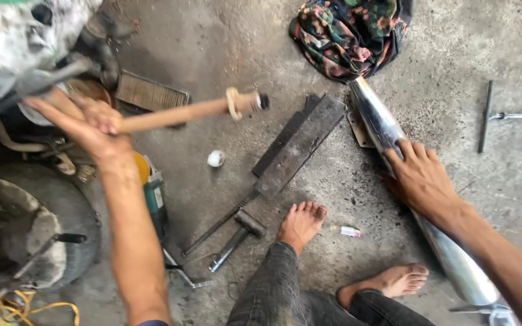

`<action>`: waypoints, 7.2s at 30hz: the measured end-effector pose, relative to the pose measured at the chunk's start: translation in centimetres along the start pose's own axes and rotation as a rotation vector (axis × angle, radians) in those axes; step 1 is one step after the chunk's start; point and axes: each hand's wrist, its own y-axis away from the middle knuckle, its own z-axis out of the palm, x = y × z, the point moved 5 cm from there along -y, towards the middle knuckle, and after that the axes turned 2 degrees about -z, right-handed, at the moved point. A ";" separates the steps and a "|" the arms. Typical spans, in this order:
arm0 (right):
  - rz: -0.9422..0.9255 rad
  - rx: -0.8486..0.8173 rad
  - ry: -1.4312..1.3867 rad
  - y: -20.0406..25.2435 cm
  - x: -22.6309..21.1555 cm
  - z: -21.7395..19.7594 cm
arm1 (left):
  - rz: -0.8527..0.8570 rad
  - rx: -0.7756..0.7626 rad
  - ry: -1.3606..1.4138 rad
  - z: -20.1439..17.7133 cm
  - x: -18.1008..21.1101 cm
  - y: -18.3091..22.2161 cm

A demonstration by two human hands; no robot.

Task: Grinding and cutting a motorcycle exhaust pipe with an angle grinder to remove internal components.

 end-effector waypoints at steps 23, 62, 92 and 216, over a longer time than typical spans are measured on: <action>0.022 -0.258 -0.033 3.8 -1.2 4.9 | 0.666 -0.069 -0.337 8.8 -10.8 5.1; -0.170 0.189 0.440 -5.6 1.3 3.1 | 0.441 -1.130 -1.181 1.0 -13.0 26.6; 0.576 0.847 -0.764 33.2 16.8 -20.4 | 0.802 -1.521 -0.617 18.3 -3.5 35.6; -0.352 0.927 -0.066 27.4 -0.3 -19.6 | 1.224 -2.000 -0.206 17.4 3.7 55.8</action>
